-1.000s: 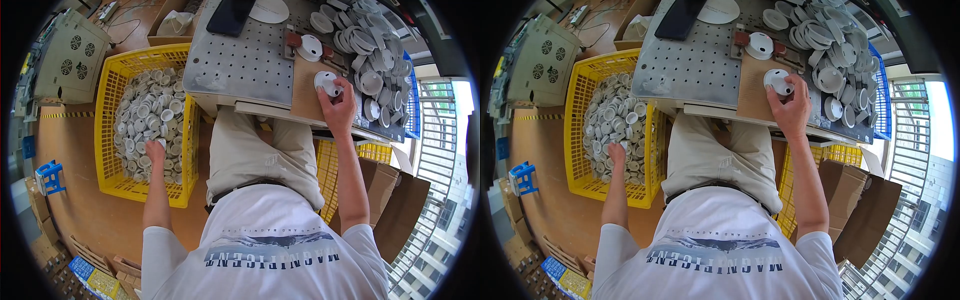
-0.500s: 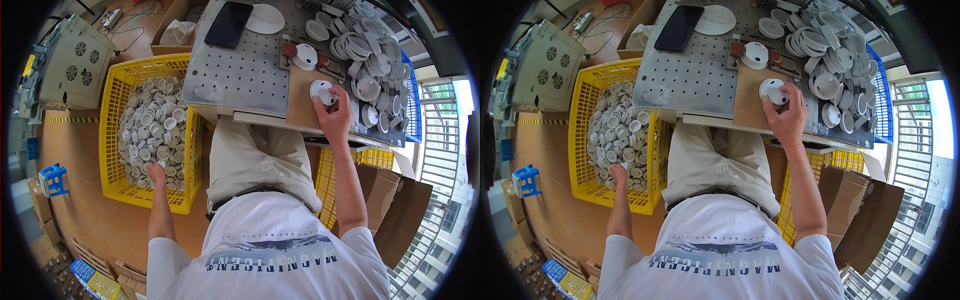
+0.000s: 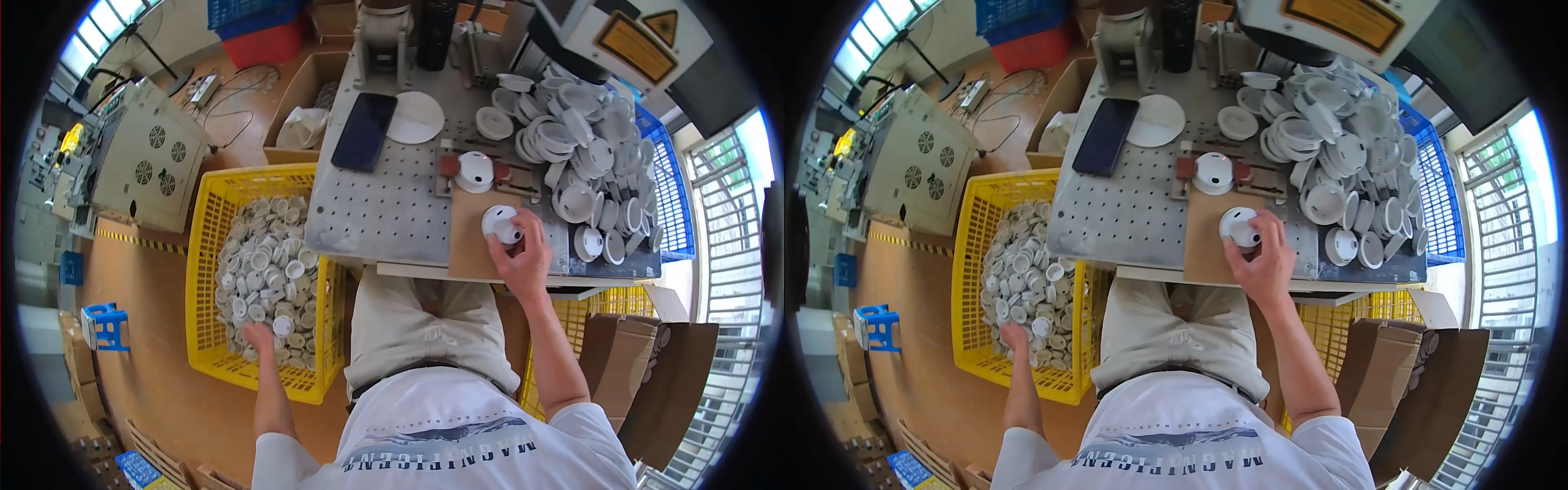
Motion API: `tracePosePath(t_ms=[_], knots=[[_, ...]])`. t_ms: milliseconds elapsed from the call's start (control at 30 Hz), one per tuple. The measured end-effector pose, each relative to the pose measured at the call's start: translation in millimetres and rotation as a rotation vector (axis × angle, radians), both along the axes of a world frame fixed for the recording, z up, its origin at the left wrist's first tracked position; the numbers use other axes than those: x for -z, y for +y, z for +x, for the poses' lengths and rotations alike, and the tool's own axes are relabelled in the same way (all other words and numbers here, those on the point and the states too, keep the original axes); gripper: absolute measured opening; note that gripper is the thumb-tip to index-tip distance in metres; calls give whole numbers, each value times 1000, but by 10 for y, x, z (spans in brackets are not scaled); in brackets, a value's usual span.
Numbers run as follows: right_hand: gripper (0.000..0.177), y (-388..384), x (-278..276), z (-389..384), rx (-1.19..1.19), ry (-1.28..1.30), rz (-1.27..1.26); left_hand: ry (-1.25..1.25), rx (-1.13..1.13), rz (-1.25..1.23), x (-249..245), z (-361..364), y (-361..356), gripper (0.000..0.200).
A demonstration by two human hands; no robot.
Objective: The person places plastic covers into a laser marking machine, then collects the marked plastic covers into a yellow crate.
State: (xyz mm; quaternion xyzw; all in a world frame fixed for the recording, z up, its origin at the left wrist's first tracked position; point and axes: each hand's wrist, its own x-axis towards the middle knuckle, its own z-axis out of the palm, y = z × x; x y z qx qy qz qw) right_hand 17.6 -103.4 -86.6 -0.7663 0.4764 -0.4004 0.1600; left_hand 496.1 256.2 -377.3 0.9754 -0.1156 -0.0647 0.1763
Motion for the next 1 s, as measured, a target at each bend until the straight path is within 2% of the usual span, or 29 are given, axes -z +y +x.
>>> tracePosePath(t_ms=[67, 100, 167, 200, 267, 300, 433, 500, 567, 633, 700, 767, 800, 867, 1000], knots=[[41, -25, 31, -39, 20, -3, -59, -75, -101, -248, -427, -46, -300, 22], [41, -23, 47, -50, 24, 22, -32, -83, -77, -261, -580, -36, -451, 22], [43, -10, 52, -62, 32, 44, 15, -232, -2, -436, -876, -25, -652, 25], [43, -1, 49, -64, 45, 32, 14, -241, 13, -440, -1060, -34, -767, 25], [44, -1, 43, -77, 32, 19, 17, -155, 188, -770, -1489, -136, -1153, 34], [44, -7, 44, -89, 41, 14, 15, -157, 198, -773, -1727, -266, -1369, 34], [44, -7, 34, -123, 42, 54, 13, -327, 783, -998, -2643, -1094, -2314, 42], [43, -4, -5, -149, 59, 70, 47, -308, 964, -1071, -2864, -1557, -2793, 43], [42, -1, -52, -190, 50, 108, 129, -143, 1112, -1112, -3013, -2029, -3210, 43], [42, -8, -91, -255, 25, 118, 144, -109, 1302, -1057, -3022, -2401, -3617, 42], [42, 5, -157, -324, -3, 132, 158, -163, 1375, -921, -3023, -2780, -3954, 31], [44, 7, -248, -396, -88, 109, 272, -410, 1473, -692, -2912, -2996, -4231, 18], [44, -1, -262, -429, -84, 113, 267, -410, 1473, -700, -2865, -3089, -4293, 18], [43, 1, -277, -492, -137, 132, 297, -419, 1523, -347, -2786, -3227, -4379, 13], [39, 22, -253, -570, -153, 151, 271, -540, 1580, -372, -2549, -3287, -4293, 13]])
